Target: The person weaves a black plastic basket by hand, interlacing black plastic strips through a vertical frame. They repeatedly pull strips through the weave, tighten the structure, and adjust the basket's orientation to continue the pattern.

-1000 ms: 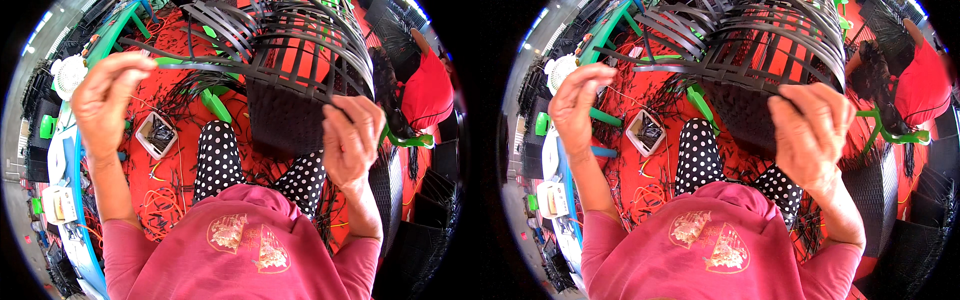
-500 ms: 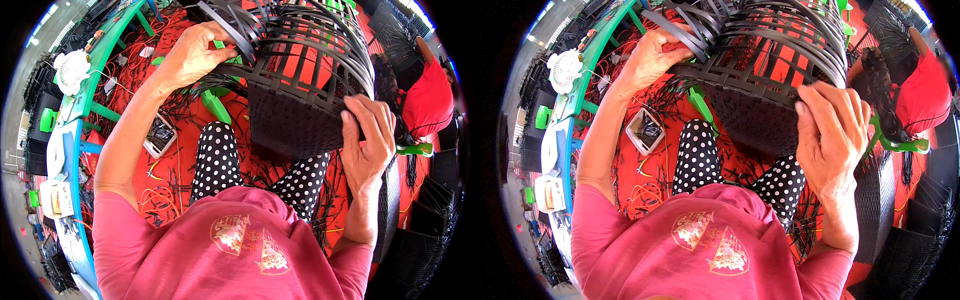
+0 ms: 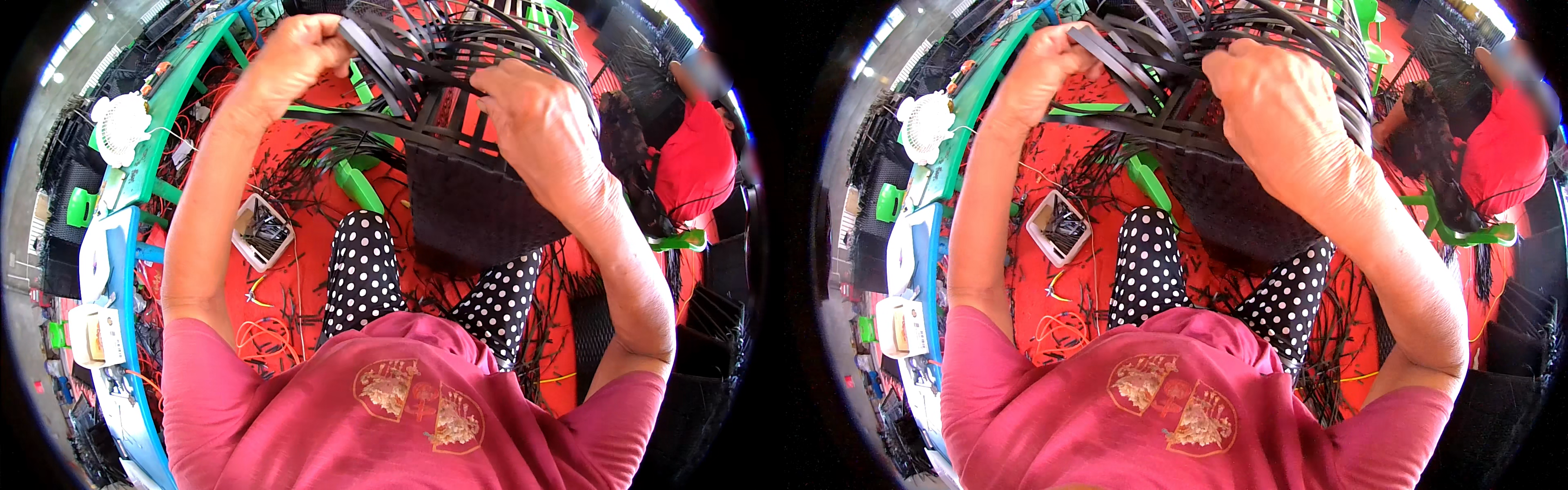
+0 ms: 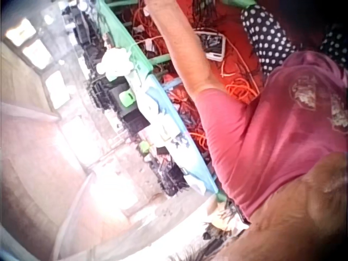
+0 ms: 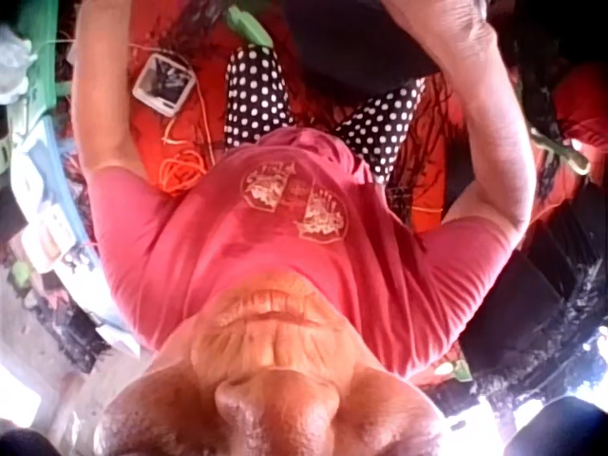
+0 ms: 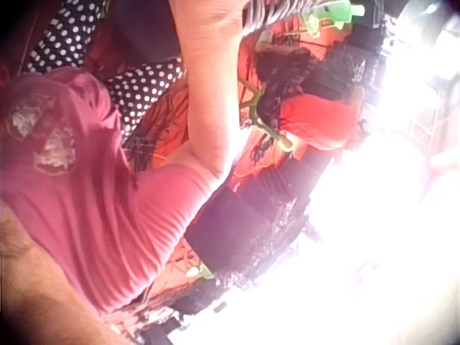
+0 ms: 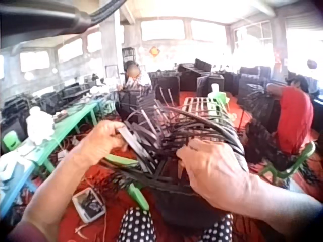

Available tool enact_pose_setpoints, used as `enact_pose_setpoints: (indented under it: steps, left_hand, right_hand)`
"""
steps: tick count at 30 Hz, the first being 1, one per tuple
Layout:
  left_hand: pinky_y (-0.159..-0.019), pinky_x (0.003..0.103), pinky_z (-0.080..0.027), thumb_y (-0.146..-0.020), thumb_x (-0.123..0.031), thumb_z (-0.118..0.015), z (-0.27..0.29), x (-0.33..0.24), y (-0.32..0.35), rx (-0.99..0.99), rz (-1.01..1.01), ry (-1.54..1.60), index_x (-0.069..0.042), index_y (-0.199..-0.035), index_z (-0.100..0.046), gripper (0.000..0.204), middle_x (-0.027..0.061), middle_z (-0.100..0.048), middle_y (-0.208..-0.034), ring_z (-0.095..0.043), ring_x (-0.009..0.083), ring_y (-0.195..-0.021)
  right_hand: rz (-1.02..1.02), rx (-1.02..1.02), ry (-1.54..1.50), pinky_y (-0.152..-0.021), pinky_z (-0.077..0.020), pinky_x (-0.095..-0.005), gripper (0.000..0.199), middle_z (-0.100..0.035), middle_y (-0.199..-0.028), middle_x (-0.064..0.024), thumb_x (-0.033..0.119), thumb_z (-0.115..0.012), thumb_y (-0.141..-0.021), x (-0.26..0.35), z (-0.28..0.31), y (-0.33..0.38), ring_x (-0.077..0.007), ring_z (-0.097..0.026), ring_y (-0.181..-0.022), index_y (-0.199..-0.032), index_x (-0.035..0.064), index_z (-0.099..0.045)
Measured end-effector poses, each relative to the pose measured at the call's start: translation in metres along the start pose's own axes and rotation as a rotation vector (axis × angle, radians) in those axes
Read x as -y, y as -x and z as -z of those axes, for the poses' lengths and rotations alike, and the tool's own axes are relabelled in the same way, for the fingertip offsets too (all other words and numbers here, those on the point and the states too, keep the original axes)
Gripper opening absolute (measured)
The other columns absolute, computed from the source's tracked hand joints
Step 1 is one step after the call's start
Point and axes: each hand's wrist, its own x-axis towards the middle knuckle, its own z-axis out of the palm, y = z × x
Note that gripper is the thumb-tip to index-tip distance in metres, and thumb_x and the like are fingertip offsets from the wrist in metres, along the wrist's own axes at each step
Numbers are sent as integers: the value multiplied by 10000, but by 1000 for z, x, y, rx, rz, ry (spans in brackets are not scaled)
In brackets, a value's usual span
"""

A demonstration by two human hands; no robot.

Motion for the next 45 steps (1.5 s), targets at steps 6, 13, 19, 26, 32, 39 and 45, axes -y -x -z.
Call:
enact_pose_setpoints:
  steps: [6,13,19,26,32,39,45]
  left_hand:
    - [-698,239,-462,-830,22,-595,8,7,15,47,103,380,-17,-1022,-672,211,24,-634,-762,-585,119,-699]
    - [-878,278,-515,-852,5,-676,0,-5,31,-57,-115,21,17,-1132,-660,281,73,-706,-1000,-656,129,-912]
    - [-800,260,-500,-845,-69,-741,-2,-44,28,-544,-730,-830,-19,-975,-712,142,37,-707,-947,-658,136,-858]
    - [-768,305,-538,-925,-156,-661,-32,-66,-2,-659,-1239,-789,-24,-1056,-694,190,141,-709,-977,-677,228,-884]
    - [-668,250,-534,-941,-233,-651,-90,-90,-6,-245,-1060,-360,7,-1021,-698,257,125,-709,-899,-674,176,-788]
    - [-626,298,-507,-959,-143,-616,-55,-88,-4,589,-267,246,23,-925,-698,189,112,-672,-804,-633,178,-716]
    - [-435,190,-358,-927,-207,-683,-82,-102,32,432,17,-14,-26,-867,-650,193,-29,-554,-617,-484,27,-478]
  right_hand:
    - [-199,37,-432,-742,-516,-440,141,-672,-755,-178,132,-633,-830,10,-1,-4,-367,-663,-770,-899,30,-701]
    - [-270,46,-463,-691,-530,-370,178,-700,-815,-153,110,-654,-828,3,6,12,-277,-694,-754,-974,25,-709]
    - [-485,196,-1023,-607,-444,-218,233,-656,-821,-18,183,-650,-928,-24,47,-4,-64,-551,-679,-1049,-12,-686]
    - [-432,29,-1326,-555,-473,-197,191,-675,-766,-60,81,-670,-892,-48,68,8,-87,-597,-609,-1017,-63,-692]
    - [-518,26,-1041,-549,-476,-207,169,-696,-773,-69,6,-711,-832,-27,96,25,-78,-607,-621,-985,-68,-705]
    - [-417,123,-847,-700,-423,-214,207,-636,-879,-3,106,-687,-875,-82,117,73,-66,-549,-764,-1062,17,-702]
    - [-390,332,-818,-658,-467,-285,225,-676,-823,-67,174,-757,-794,-79,120,95,-132,-609,-731,-931,0,-713]
